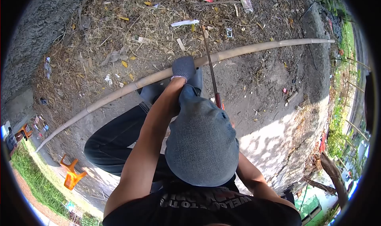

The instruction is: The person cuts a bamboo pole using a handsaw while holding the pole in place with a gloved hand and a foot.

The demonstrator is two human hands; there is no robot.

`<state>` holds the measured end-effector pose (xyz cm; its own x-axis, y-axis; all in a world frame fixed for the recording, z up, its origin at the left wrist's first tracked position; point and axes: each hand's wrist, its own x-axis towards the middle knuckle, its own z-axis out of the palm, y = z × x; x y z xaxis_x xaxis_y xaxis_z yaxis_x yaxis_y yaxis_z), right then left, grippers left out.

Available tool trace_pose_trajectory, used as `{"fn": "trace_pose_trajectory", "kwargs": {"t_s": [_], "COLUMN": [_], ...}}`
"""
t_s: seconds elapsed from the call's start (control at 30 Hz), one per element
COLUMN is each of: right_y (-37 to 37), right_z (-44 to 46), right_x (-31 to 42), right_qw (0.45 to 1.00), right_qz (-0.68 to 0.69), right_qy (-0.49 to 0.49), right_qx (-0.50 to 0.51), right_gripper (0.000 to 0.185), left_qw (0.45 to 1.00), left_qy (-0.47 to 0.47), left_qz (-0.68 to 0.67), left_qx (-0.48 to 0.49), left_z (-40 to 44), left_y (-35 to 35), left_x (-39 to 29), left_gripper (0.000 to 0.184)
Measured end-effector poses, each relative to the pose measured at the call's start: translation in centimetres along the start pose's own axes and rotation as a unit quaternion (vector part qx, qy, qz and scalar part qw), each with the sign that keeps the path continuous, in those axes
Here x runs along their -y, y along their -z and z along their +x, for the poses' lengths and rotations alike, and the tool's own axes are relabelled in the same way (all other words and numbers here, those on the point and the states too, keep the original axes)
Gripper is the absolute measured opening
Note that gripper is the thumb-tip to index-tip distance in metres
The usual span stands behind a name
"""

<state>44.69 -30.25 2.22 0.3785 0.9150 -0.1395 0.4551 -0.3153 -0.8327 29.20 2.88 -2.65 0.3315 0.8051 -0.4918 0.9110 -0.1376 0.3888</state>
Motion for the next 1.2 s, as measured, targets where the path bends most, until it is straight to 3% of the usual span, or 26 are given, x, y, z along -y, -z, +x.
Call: {"fn": "trace_pose_trajectory", "kwargs": {"t_s": [0.2, 0.27, 0.47, 0.6, 0.8, 0.87, 0.97, 1.0, 1.13, 1.2], "right_y": [0.1, 1.0, 0.7, 0.4, 0.2, -0.6, -3.2, -3.5, -4.0, -2.1], "right_z": [-0.6, -0.1, 1.1, 0.5, 2.9, 4.8, 10.6, 12.1, 11.1, 9.1], "right_x": [-1.7, -0.2, 2.4, -0.3, 4.4, 6.2, 8.6, 9.0, 7.8, 8.1], "right_qw": [1.0, 0.999, 0.999, 0.998, 0.998, 0.983, 0.986, 0.992, 0.997, 0.993], "right_qz": [-0.027, -0.018, 0.032, -0.012, 0.051, 0.124, 0.055, 0.054, 0.028, 0.057], "right_qy": [0.003, -0.01, -0.027, -0.024, -0.017, -0.132, -0.134, -0.116, -0.055, -0.107], "right_qx": [0.015, 0.05, 0.025, 0.048, 0.024, -0.031, -0.078, -0.021, -0.041, 0.004], "right_gripper": [0.054, 0.056, 0.064, 0.067, 0.05, 0.034, 0.023, 0.02, 0.018, 0.02], "left_qw": [1.0, 1.0, 1.0, 1.0, 0.999, 0.999, 0.999, 0.999, 0.999, 0.999], "left_qy": [-0.017, -0.02, -0.022, -0.023, -0.026, -0.026, -0.022, -0.021, -0.019, -0.022], "left_qz": [-0.002, -0.002, 0.003, 0.007, 0.003, 0.002, 0.009, 0.004, 0.004, 0.0], "left_qx": [-0.014, -0.018, -0.017, -0.011, -0.025, -0.034, -0.046, -0.043, -0.046, -0.043], "left_z": [0.1, 0.1, 0.1, 0.1, 0.1, 0.0, -0.1, -0.3, -0.1, -0.1], "left_y": [-0.6, -0.5, -0.5, -0.4, -1.0, -1.6, -2.1, -2.0, -1.8, -1.8], "left_x": [0.5, 0.5, 0.4, 0.4, 0.6, 0.6, 0.5, 0.4, 0.5, 0.7], "left_gripper": [0.029, 0.029, 0.029, 0.028, 0.026, 0.025, 0.023, 0.023, 0.022, 0.022]}}
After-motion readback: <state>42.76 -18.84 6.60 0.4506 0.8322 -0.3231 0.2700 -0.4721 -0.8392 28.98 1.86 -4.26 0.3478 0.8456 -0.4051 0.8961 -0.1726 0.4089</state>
